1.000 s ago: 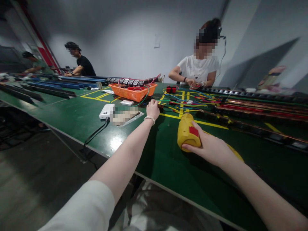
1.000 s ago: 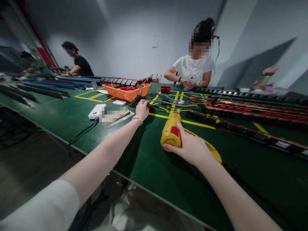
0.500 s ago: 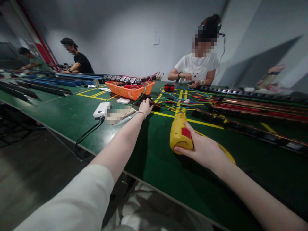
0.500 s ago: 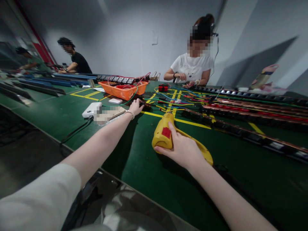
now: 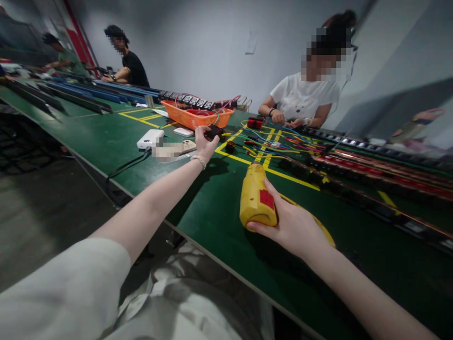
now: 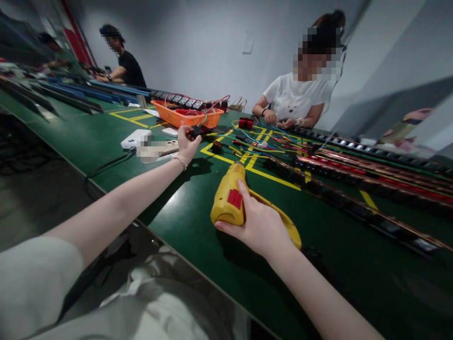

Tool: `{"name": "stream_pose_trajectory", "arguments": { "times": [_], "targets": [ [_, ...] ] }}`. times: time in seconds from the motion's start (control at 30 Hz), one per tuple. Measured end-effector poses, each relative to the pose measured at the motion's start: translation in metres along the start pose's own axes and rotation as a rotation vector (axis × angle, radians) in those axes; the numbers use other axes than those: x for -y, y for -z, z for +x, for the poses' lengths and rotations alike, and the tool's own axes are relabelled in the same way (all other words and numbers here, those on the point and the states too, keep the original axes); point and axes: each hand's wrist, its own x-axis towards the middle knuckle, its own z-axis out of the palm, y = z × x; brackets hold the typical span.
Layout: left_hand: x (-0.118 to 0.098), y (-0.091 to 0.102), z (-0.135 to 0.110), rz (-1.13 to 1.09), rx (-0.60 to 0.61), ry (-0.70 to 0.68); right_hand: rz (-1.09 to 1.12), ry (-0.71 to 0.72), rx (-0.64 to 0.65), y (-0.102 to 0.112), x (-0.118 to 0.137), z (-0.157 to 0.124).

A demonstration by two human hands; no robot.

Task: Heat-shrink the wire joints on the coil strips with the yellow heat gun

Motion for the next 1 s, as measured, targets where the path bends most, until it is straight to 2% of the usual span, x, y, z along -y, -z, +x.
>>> {"name": "stream_pose_trajectory", "arguments": {
  "times": [0.07, 0.13, 0.2, 0.3, 0.37, 0.47, 0.6, 0.77, 0.87, 1.0],
  "targets": [
    [-0.004, 0.001, -0.01, -0.05, 0.031, 0.035, 0.012, 0.019, 0.022, 0.003, -0.003, -0.007],
    [-0.008, 0.002, -0.02, -0.142, 0.111, 0.095, 0.023, 0.029, 0.039, 0.005, -0.005, -0.011],
    [-0.013, 0.004, -0.03, -0.267, 0.259, 0.168, 0.037, 0.035, 0.048, 0.006, -0.006, -0.013],
    [-0.021, 0.007, -0.043, -0.391, 0.552, 0.219, 0.037, 0.029, 0.056, 0.006, -0.005, -0.012],
    [-0.025, 0.008, -0.047, -0.385, 0.723, 0.197, 0.031, 0.02, 0.061, 0.006, -0.004, -0.011],
    [-0.026, 0.009, -0.046, -0.306, 0.863, 0.096, 0.028, 0.009, 0.071, 0.007, -0.003, -0.011],
    [-0.023, 0.012, -0.042, -0.195, 0.921, -0.057, 0.02, 0.003, 0.077, 0.008, -0.002, -0.012],
    [-0.018, 0.012, -0.043, -0.113, 0.839, -0.185, 0.017, -0.008, 0.063, 0.006, 0.0, -0.012],
    [-0.016, 0.011, -0.043, -0.037, 0.782, -0.186, 0.016, -0.029, 0.066, 0.007, 0.003, -0.012],
    [-0.01, 0.011, -0.042, 0.108, 0.779, -0.103, 0.019, -0.047, 0.057, 0.008, 0.005, -0.012]
  ]
}}
